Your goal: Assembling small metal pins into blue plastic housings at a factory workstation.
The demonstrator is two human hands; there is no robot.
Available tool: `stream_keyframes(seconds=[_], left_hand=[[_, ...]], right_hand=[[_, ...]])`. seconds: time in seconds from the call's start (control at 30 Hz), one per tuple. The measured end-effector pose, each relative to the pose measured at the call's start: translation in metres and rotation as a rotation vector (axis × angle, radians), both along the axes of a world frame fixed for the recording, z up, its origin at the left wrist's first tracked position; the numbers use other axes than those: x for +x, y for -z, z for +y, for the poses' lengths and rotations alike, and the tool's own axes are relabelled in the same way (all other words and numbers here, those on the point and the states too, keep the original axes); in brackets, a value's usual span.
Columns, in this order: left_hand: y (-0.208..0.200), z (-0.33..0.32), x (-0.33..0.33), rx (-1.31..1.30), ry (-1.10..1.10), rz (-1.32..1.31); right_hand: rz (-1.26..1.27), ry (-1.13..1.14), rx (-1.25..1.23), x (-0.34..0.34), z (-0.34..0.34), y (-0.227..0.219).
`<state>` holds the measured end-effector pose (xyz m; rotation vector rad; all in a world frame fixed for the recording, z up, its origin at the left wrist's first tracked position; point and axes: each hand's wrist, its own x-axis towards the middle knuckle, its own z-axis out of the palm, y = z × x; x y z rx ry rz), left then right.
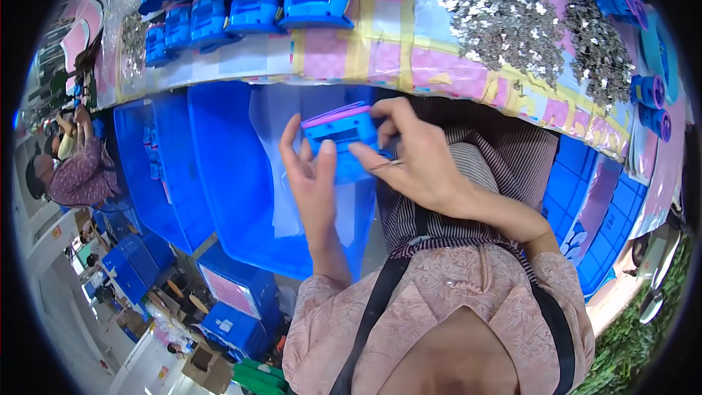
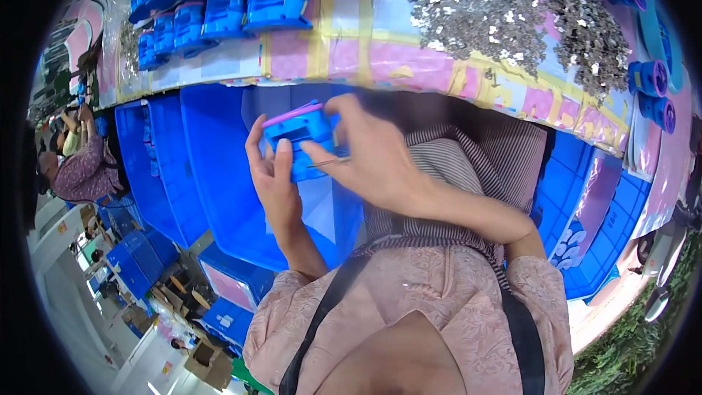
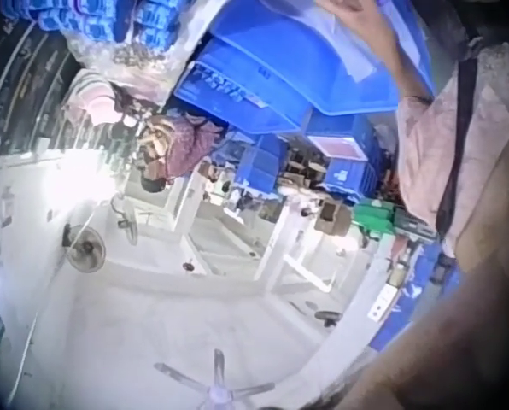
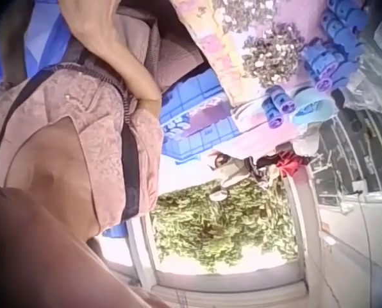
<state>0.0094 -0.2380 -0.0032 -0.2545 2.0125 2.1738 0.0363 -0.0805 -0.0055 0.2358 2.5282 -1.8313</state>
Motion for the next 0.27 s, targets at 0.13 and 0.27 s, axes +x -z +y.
stream_keyframes(seconds=[0.13, 0.27], left_hand=[[0.096, -0.085, -0.028, -0.076, -0.038, -0.264], [0.251, -0.173, -0.081, -0.506, -0.002, -0.237]], right_hand=[[-0.027, -0.118, -0.043, 0.009, -0.020, 0.009], [-0.220, -0.241, -0.059, 0.015, -0.019, 0.017]])
